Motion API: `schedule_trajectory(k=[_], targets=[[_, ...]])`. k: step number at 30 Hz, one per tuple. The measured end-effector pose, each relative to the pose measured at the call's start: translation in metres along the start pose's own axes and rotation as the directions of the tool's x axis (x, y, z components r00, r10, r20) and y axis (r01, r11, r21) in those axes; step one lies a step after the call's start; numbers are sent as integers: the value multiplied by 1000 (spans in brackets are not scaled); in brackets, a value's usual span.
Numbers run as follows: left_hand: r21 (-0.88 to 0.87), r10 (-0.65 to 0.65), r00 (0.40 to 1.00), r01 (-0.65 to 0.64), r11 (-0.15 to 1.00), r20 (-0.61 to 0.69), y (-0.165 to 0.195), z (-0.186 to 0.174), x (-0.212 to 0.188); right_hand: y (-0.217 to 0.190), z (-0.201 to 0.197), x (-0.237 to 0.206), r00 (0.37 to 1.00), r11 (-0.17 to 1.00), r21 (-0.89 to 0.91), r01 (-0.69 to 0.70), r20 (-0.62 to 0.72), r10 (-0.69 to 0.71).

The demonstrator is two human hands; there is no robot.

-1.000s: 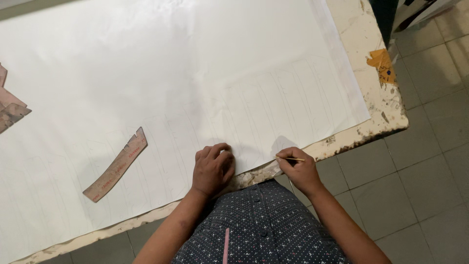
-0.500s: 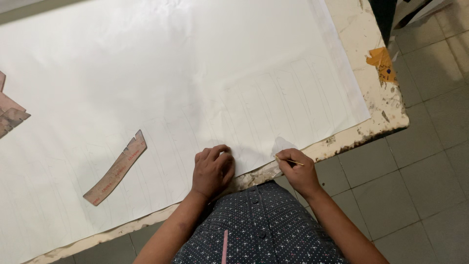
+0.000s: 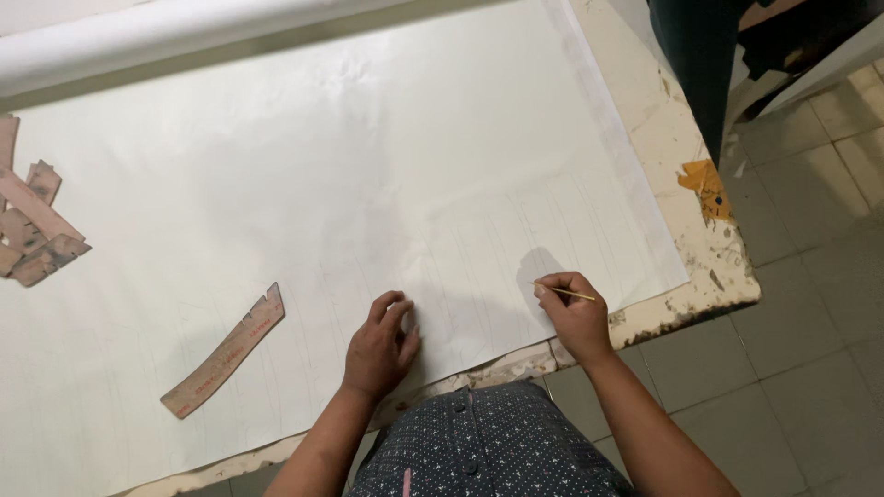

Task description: The person uses a pencil and a curved ruler to draw a series of parallel lines and curved shapes on a large white sheet of paper. They repeatedly reposition the ruler and trace along its edges to create a repeating pattern across the paper.

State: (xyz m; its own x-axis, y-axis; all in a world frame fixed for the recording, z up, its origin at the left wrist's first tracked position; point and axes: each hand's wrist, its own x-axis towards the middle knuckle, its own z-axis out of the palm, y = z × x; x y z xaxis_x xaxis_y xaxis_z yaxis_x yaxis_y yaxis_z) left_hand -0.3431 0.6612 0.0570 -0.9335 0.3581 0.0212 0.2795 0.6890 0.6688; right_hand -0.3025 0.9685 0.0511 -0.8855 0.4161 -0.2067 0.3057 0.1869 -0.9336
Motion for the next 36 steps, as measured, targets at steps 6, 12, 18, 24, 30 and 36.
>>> schedule_trajectory(k=[6, 12, 18, 24, 30, 36], targets=[[65, -11, 999, 13, 998, -32, -3, 10, 8, -20, 16, 68, 990, 990, -26, 136, 25, -136], [106, 50, 996, -43, 993, -69, -8, 18, 19, -33, 31, 123, 990, 986, -95, 141, 2, -141], [138, 45, 998, -37, 990, -50, -12, 26, 22, -29, 32, 146, 996, 996, 33, 81, 39, -83], [133, 34, 998, -26, 991, -60, -10, 22, 23, -29, 41, 142, 993, 992, 56, 109, 40, -112], [121, 38, 998, -31, 992, -54, -11, 18, 25, -33, 48, 148, 993, 993, 38, 108, 52, -110], [134, 57, 996, -48, 990, -64, -15, 18, 25, -36, 56, 151, 991, 989, -61, 133, 35, -131]])
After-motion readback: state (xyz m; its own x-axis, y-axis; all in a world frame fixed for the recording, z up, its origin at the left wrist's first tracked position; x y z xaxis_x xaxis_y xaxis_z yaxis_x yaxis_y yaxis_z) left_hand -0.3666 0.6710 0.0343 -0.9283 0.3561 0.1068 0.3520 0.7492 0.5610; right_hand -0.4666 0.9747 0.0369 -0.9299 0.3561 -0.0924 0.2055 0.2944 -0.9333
